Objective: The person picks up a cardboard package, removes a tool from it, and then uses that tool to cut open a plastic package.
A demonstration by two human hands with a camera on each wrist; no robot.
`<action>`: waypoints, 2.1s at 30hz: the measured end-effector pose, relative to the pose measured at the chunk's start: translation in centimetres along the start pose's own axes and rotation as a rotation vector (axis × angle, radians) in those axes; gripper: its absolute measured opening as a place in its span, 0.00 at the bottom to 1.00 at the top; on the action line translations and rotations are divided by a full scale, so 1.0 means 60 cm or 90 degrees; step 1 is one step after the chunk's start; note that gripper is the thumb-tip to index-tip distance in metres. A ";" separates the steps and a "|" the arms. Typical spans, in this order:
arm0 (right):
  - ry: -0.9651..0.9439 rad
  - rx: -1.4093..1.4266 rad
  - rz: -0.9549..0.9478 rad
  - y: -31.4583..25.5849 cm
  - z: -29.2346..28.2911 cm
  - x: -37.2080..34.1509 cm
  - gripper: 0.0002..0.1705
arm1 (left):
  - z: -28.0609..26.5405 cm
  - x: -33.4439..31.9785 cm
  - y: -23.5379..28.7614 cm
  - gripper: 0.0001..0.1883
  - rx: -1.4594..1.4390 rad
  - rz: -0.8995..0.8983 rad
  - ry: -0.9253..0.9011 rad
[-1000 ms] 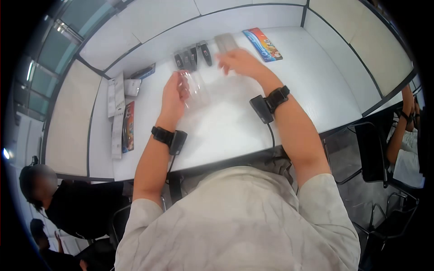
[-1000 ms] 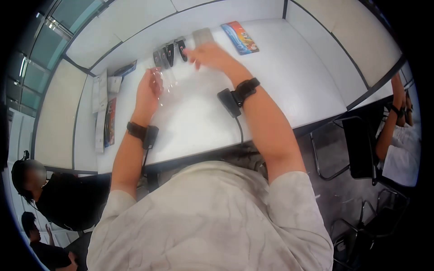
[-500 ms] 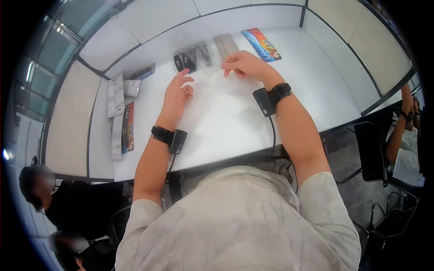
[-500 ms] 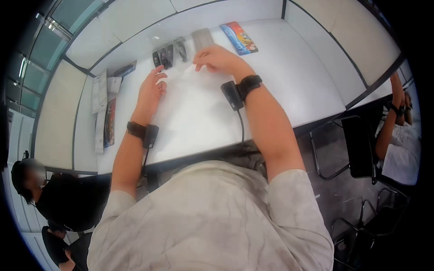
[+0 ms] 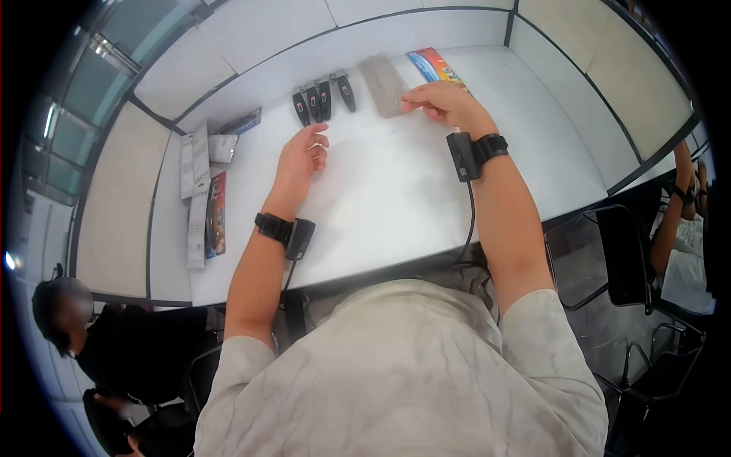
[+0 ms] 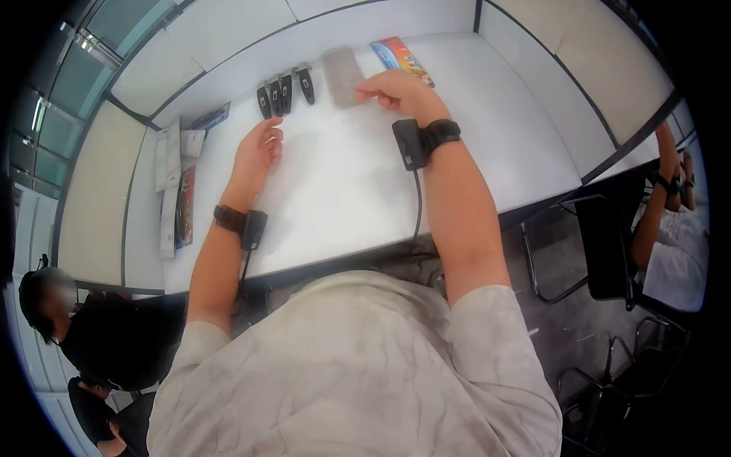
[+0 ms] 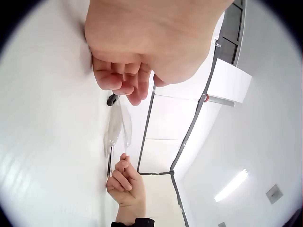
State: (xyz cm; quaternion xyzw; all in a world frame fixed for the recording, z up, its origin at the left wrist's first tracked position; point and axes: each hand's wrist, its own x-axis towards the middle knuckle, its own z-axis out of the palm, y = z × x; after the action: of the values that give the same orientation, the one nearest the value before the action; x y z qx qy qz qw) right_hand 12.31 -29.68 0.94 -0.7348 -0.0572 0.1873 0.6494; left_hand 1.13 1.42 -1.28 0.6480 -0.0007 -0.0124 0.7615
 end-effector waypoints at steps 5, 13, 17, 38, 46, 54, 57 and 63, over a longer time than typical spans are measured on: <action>-0.010 -0.050 0.006 0.011 -0.009 0.010 0.15 | 0.003 -0.004 0.003 0.21 -0.001 0.005 -0.004; 0.043 -0.205 -0.008 -0.010 -0.004 0.004 0.17 | 0.004 -0.003 0.004 0.20 -0.002 -0.005 -0.006; 0.117 -0.146 -0.211 0.031 -0.003 0.052 0.18 | 0.005 -0.005 0.005 0.19 0.002 -0.007 -0.001; 0.241 -0.726 -0.390 0.062 0.090 0.046 0.28 | 0.000 -0.001 -0.001 0.19 0.025 -0.009 -0.011; 0.271 -0.693 -0.365 0.061 0.090 0.043 0.24 | 0.003 -0.001 0.000 0.18 0.029 -0.017 -0.003; 0.344 -0.621 -0.530 0.063 0.089 0.053 0.34 | -0.032 0.010 0.006 0.17 0.111 0.122 0.038; 0.329 -0.594 -0.573 0.070 0.088 0.063 0.37 | -0.087 0.028 0.005 0.15 0.036 0.197 0.221; 0.304 -0.568 -0.536 0.060 0.088 0.058 0.35 | -0.290 0.069 -0.073 0.20 -0.164 0.276 0.289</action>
State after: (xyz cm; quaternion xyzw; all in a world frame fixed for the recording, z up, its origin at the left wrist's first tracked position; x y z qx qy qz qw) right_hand 13.13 -24.12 -3.71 -0.8697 -0.2664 -0.2927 0.2950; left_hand 5.50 17.83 -8.46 0.5175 0.0327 0.2943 0.8028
